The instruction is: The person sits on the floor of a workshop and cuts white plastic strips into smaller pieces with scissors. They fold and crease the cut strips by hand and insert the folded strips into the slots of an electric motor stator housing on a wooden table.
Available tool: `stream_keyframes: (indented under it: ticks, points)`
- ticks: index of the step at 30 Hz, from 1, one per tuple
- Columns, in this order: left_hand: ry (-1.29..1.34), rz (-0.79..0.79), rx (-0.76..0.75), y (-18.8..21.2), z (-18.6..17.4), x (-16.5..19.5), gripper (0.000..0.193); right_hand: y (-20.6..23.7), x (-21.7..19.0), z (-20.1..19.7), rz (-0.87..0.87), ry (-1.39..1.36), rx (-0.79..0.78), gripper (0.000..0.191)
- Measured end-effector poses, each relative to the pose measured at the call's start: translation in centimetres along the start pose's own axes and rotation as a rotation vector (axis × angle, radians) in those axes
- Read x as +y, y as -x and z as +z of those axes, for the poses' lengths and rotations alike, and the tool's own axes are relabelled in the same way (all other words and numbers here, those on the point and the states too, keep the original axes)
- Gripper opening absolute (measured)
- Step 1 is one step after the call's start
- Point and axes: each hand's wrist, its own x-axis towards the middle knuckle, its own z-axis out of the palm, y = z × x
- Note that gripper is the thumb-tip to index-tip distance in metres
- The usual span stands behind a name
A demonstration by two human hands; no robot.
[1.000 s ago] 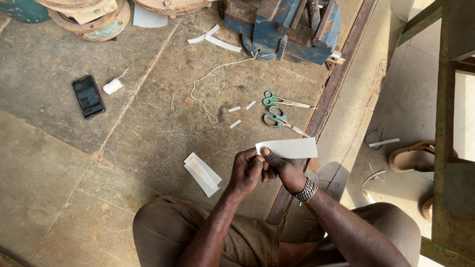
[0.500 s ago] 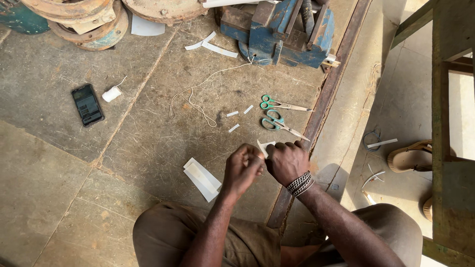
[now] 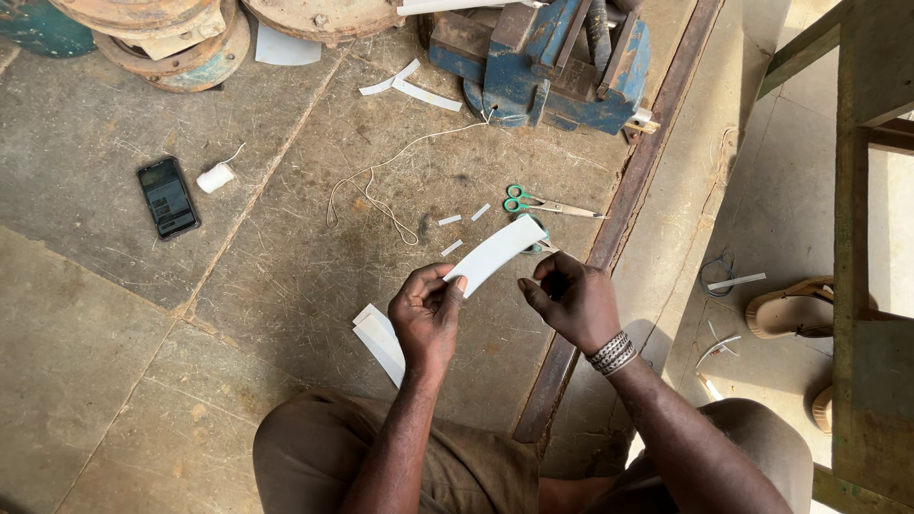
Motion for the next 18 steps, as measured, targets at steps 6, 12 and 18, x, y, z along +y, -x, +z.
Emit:
stream_keyframes:
  ticks: [6,12,18]
  points:
    - [-0.209,0.590,-0.003,0.9,1.7,-0.1,0.016,2.1,-0.3,2.0,0.278,-0.940,-0.402,0.027]
    - [0.421,0.005,-0.201,1.2,2.4,0.9,0.022,1.9,1.1,2.1,0.258,-1.020,-0.266,0.036]
    - [0.543,-0.443,-0.416,1.1,1.4,-0.4,0.017,1.7,2.1,1.2,0.101,-0.758,-0.276,0.032]
